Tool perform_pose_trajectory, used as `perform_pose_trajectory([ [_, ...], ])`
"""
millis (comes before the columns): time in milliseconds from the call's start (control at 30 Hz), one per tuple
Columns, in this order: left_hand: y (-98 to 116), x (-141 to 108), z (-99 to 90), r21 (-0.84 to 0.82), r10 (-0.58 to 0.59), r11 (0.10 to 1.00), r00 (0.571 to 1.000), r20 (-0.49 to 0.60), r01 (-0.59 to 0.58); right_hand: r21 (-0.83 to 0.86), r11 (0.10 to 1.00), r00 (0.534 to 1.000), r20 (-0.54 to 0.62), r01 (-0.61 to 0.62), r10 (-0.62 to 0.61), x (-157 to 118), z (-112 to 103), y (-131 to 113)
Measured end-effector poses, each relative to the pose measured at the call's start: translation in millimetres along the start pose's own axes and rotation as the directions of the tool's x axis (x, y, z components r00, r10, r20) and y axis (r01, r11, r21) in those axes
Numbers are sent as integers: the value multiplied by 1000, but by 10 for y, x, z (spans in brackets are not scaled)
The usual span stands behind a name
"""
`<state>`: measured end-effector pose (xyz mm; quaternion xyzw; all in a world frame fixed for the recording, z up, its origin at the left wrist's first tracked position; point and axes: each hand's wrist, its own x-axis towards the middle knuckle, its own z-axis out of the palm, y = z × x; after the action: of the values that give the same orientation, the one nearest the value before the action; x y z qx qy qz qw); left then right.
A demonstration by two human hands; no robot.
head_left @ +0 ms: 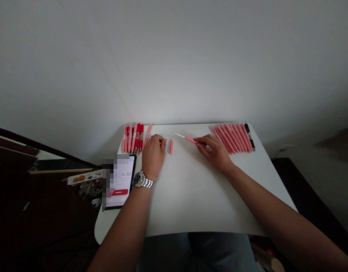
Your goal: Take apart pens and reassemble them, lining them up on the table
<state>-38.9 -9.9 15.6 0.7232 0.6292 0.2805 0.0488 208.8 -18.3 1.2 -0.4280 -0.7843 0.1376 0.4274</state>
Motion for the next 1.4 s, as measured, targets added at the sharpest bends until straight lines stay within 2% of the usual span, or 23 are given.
perform_pose_trajectory([
  [167,-19,32,86,-368,-50,930,997,-62,24,-6,1000,1000,22,-1,1,-3,9,13],
  [300,-29,57,113,-527,-69,850,990,-121,-6,-2,1000,999,43,-4,4,-15,14,28],
  [400,-42,69,128,-642,-95,767,991,-98,10,0,1000,999,43,1,-1,-16,11,20],
  [467,-46,70,151,-752,-151,656,987,-56,57,2,1000,999,48,1,-1,-15,9,15],
  [633,-7,62,215,-959,-251,245,965,80,144,26,1000,998,67,-13,11,-23,15,31],
  [733,38,60,211,-976,-258,135,957,130,169,34,999,997,74,-18,15,-28,19,41],
  [833,77,58,181,-978,-258,88,953,159,188,44,999,997,76,-25,22,-27,19,36],
  [1000,107,52,155,-980,-257,59,951,170,191,36,999,997,69,-28,25,-25,19,31],
  [1400,128,52,140,-981,-237,60,958,164,183,10,1000,998,67,-20,19,-21,18,27],
])
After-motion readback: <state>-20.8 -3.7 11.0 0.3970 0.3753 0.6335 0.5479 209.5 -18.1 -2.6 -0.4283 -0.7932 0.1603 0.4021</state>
